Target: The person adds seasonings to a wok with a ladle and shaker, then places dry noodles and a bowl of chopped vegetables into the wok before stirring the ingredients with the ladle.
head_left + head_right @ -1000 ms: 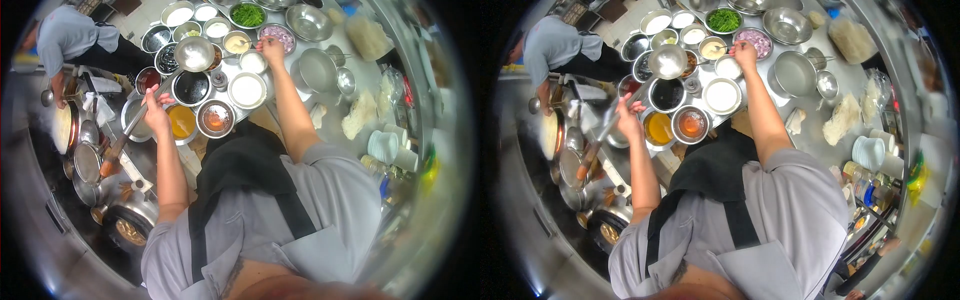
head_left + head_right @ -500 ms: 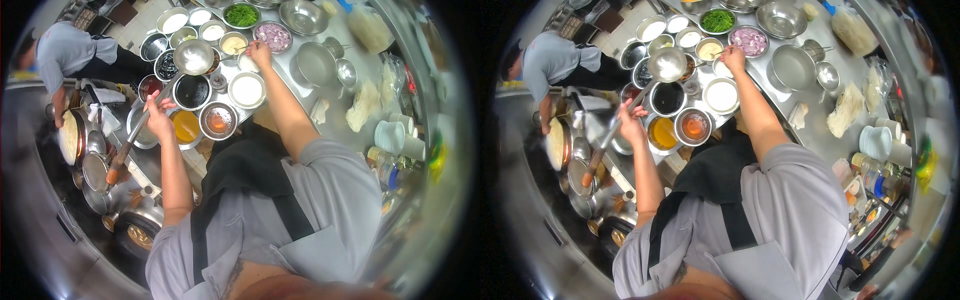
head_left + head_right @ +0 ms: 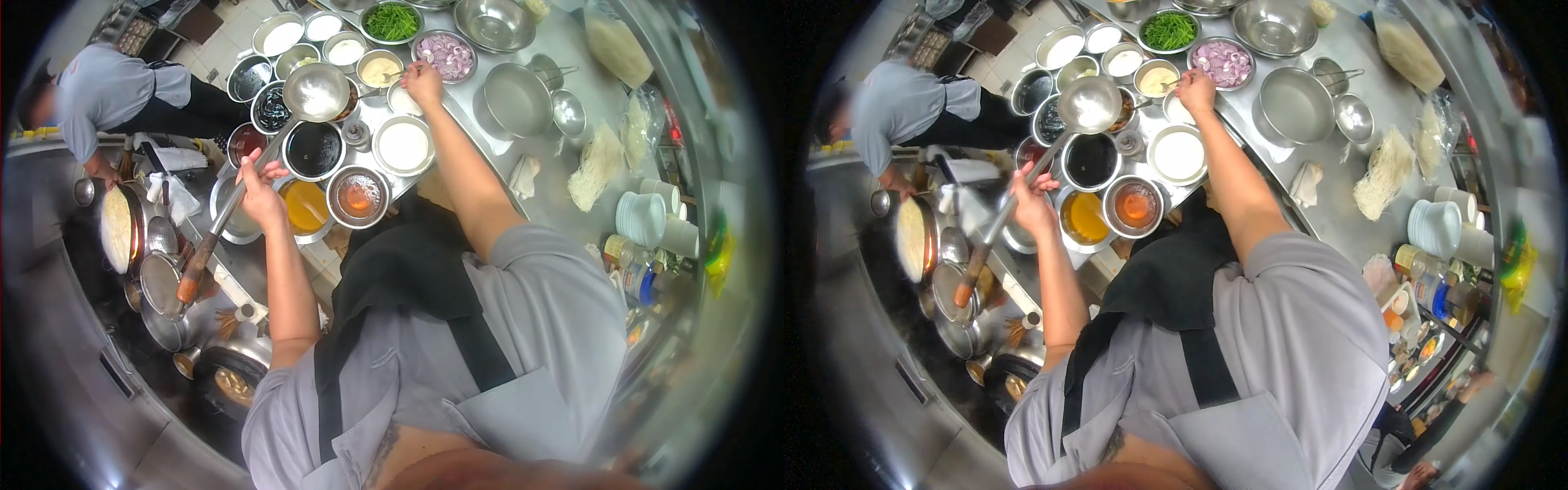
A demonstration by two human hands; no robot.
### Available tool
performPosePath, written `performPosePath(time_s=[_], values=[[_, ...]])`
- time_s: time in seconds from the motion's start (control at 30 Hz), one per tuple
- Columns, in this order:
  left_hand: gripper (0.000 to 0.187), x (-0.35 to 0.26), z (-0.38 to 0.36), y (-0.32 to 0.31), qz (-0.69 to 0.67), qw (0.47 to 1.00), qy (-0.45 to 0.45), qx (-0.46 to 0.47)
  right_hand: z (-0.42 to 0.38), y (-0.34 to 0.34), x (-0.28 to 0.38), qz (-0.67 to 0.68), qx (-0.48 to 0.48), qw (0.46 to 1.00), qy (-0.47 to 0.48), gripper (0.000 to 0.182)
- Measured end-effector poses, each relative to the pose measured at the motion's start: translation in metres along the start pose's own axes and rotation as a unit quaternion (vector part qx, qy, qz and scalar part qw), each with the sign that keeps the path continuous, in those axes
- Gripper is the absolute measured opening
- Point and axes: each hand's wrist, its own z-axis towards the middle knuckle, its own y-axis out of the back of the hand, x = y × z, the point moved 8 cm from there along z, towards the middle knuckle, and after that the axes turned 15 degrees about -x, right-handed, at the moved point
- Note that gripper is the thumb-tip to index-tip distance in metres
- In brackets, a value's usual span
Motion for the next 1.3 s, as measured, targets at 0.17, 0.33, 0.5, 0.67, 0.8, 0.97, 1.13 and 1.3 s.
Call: performPosePath(time_s=[0.17, 0.33, 0.5, 0.67, 0.8, 0.97, 1.13, 1.3], values=[[0.042, 0.000, 0.002, 0.001, 0.004, 1.000, -0.007, -0.001, 0.003, 0.000, -0.018, 0.074, -0.015, 0.994, -0.073, 0.016], [0.042, -0.001, 0.004, -0.002, -0.003, 1.000, -0.006, -0.003, 0.003, 0.015, -0.012, 0.116, -0.010, 0.985, -0.124, 0.019], [0.042, 0.003, 0.009, -0.014, 0.004, 1.000, -0.006, -0.002, 0.002, 0.025, 0.020, 0.207, 0.014, 0.969, -0.133, 0.016], [0.042, 0.016, 0.016, -0.034, 0.007, 0.999, -0.017, 0.035, -0.031, 0.012, 0.106, 0.224, 0.075, 0.970, -0.050, 0.015], [0.040, 0.020, 0.012, -0.050, -0.015, 0.998, -0.006, 0.057, -0.064, 0.019, 0.172, 0.020, 0.019, 0.962, 0.272, 0.012], [0.043, 0.011, 0.007, -0.029, -0.012, 0.999, -0.010, 0.037, -0.061, 0.073, 0.150, -0.035, -0.020, 0.972, 0.230, 0.015], [0.045, 0.003, 0.012, 0.025, -0.014, 1.000, 0.004, 0.005, -0.058, 0.115, 0.065, -0.141, 0.010, 0.981, 0.130, 0.018], [0.040, -0.008, 0.014, 0.068, -0.020, 1.000, -0.010, 0.021, -0.065, 0.110, 0.025, -0.120, 0.008, 0.986, 0.116, 0.018]])
